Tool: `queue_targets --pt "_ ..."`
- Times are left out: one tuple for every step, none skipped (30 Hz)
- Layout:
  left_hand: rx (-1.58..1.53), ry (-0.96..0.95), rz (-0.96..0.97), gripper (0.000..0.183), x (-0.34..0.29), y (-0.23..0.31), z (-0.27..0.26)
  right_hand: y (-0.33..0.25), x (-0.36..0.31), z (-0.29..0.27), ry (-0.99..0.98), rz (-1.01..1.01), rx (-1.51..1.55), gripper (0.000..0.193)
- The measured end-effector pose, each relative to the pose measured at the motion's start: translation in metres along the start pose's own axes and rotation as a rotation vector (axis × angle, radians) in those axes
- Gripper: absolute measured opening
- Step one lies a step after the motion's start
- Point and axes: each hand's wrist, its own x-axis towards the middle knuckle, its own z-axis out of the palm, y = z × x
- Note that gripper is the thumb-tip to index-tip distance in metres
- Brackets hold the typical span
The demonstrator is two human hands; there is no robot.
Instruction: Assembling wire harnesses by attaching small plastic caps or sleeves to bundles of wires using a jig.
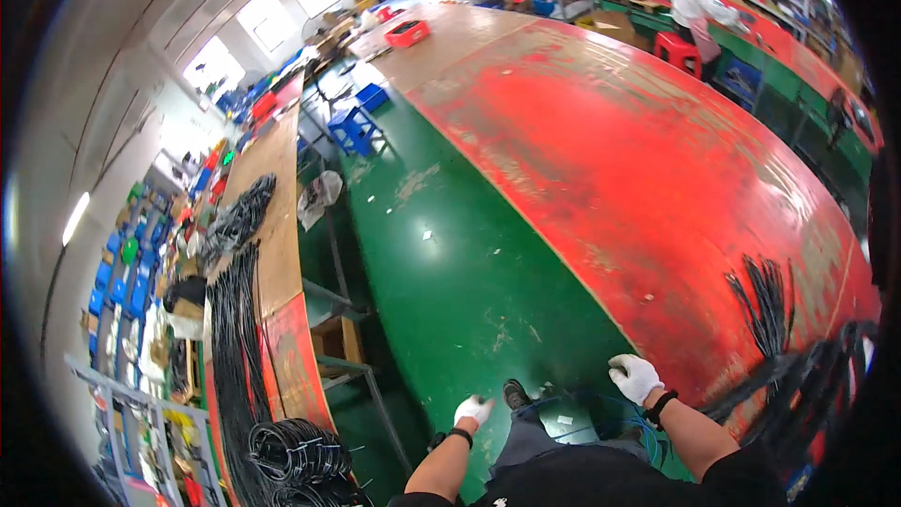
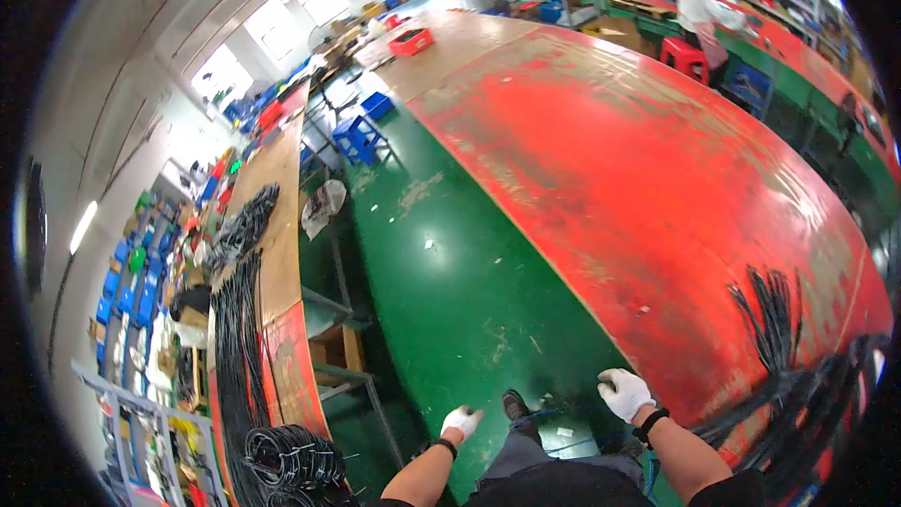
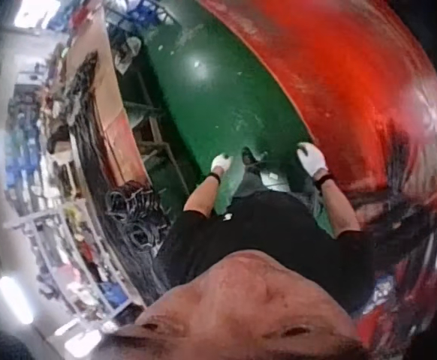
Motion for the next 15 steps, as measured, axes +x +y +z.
queue_targets --pt "-0.019 0.009 -0.030 0.073 0.014 -0.037 -0.010 -0.015 0.027 0.019 -0.044 -0.013 0.000 0.031" --pt "0.026 -0.051 -0.078 0.073 0.030 -0.056 -0.023 -0.022 0.050 0.037 -0.041 0.018 0.048 0.033" --pt "0.068 -0.128 -0.140 0.073 0.032 -0.083 -0.029 -0.036 0.075 0.051 -0.052 0.029 0.044 0.033" --pt "0.057 -0.196 -0.203 0.072 0.038 -0.113 -0.044 -0.060 0.099 0.069 -0.079 0.042 0.050 0.034" --pt "0.053 -0.281 -0.272 0.070 0.037 -0.145 -0.057 -0.082 0.112 0.087 -0.115 0.072 0.059 0.034" --pt "0.009 -0.250 -0.307 0.069 0.043 -0.163 -0.074 -0.104 0.137 0.100 -0.141 0.039 0.027 0.035" --pt "-0.061 -0.213 -0.286 0.068 0.046 -0.173 -0.084 -0.124 0.157 0.106 -0.180 0.031 -0.002 0.035" --pt "-0.128 -0.175 -0.263 0.068 0.048 -0.180 -0.090 -0.141 0.176 0.109 -0.217 0.026 -0.031 0.035" --pt "-0.191 -0.120 -0.243 0.067 0.052 -0.188 -0.105 -0.161 0.197 0.114 -0.250 0.007 -0.050 0.035" --pt "-0.260 -0.065 -0.244 0.067 0.060 -0.202 -0.118 -0.175 0.219 0.124 -0.279 -0.015 -0.035 0.036" --pt "-0.299 -0.035 -0.273 0.067 0.069 -0.215 -0.131 -0.188 0.241 0.132 -0.288 -0.068 -0.082 0.036" --pt "-0.338 -0.018 -0.288 0.067 0.080 -0.217 -0.143 -0.199 0.266 0.134 -0.287 -0.106 -0.140 0.036" --pt "-0.376 -0.004 -0.309 0.067 0.090 -0.222 -0.151 -0.215 0.288 0.138 -0.291 -0.144 -0.196 0.036" --pt "-0.376 -0.039 -0.341 0.067 0.103 -0.223 -0.158 -0.228 0.308 0.138 -0.296 -0.131 -0.209 0.037" --pt "-0.372 -0.066 -0.376 0.067 0.117 -0.227 -0.161 -0.235 0.329 0.141 -0.275 -0.122 -0.202 0.037"
